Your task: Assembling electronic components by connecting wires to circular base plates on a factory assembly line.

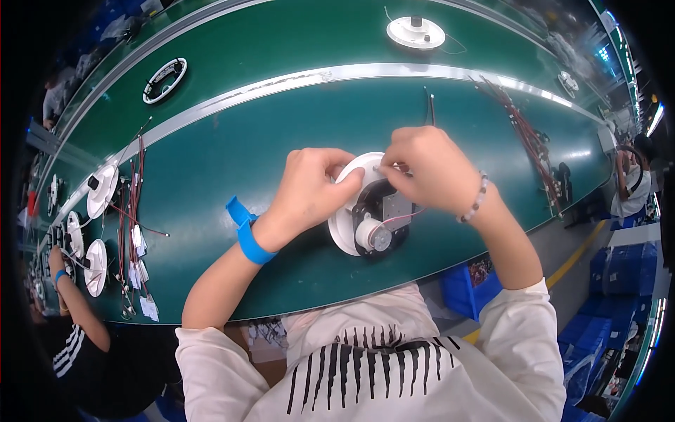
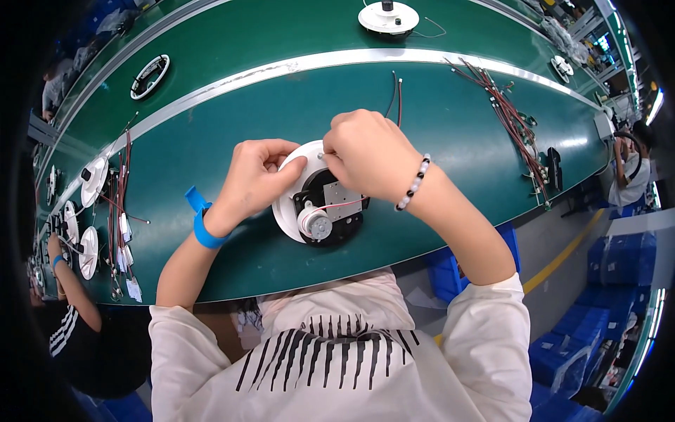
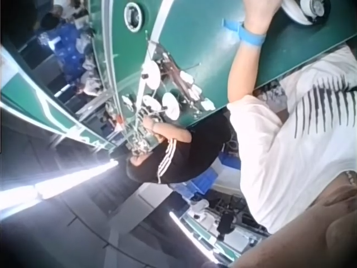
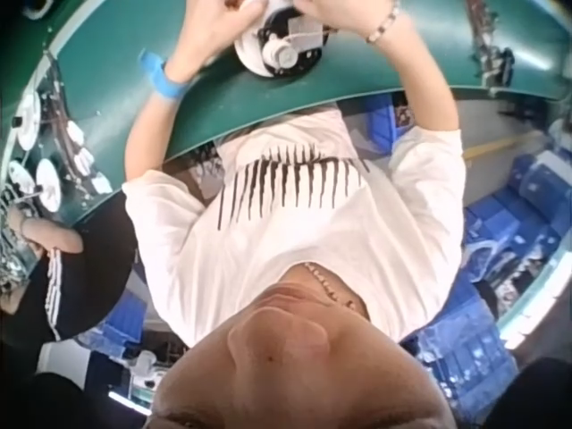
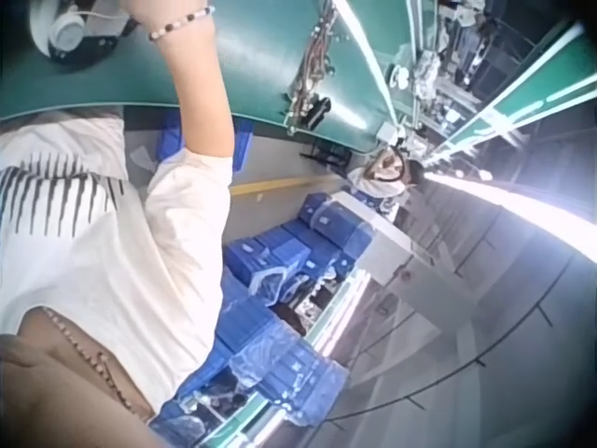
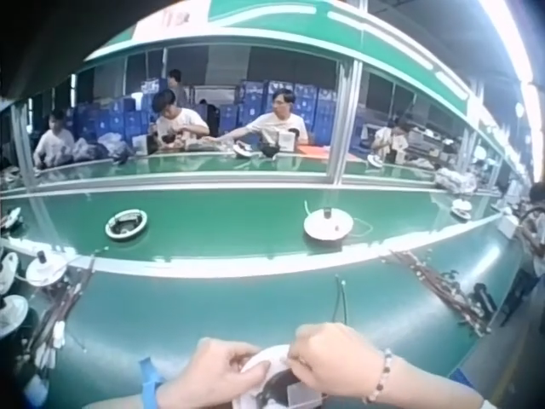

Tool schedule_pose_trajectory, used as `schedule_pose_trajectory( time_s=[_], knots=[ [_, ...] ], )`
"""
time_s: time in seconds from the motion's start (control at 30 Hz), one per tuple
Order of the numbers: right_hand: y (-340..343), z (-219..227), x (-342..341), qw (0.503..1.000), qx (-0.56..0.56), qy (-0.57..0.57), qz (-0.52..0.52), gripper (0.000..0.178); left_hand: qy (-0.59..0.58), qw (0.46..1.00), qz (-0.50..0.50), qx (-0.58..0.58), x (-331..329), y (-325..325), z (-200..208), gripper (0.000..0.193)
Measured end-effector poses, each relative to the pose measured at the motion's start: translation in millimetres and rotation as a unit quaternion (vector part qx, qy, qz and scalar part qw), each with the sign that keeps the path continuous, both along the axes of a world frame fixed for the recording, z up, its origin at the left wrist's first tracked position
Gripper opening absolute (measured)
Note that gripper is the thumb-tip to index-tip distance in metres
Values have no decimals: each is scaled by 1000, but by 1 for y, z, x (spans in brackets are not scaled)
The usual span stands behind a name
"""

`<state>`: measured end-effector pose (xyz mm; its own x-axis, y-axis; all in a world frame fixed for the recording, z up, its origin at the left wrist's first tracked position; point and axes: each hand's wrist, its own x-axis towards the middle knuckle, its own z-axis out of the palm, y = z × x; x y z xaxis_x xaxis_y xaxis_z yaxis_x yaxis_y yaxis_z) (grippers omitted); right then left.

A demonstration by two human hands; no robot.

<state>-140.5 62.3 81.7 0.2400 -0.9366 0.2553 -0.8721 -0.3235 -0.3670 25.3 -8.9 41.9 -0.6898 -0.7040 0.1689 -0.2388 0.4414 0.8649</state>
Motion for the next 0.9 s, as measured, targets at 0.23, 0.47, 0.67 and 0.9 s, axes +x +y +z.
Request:
schedule_pose_trajectory(
  time_s=[0.23, 0.47, 0.67, 0.9],
  knots=[
    [-7, -4, -11, 992, 84, -88, -18, 7, -2, 1000, -4, 3, -1, 1, 1, 21],
    [2, -13, -15, 950, 157, -262, -71, 13, -9, 1000, -1, 18, 1, -1, 1, 21],
    [8, -14, -5, 992, -9, -116, -43, 6, -9, 1000, -3, 29, 0, 1, 1, 21],
    [10, -15, 3, 998, -46, -27, -24, 6, -34, 995, -19, 94, -1, 4, 1, 23]
  ],
)
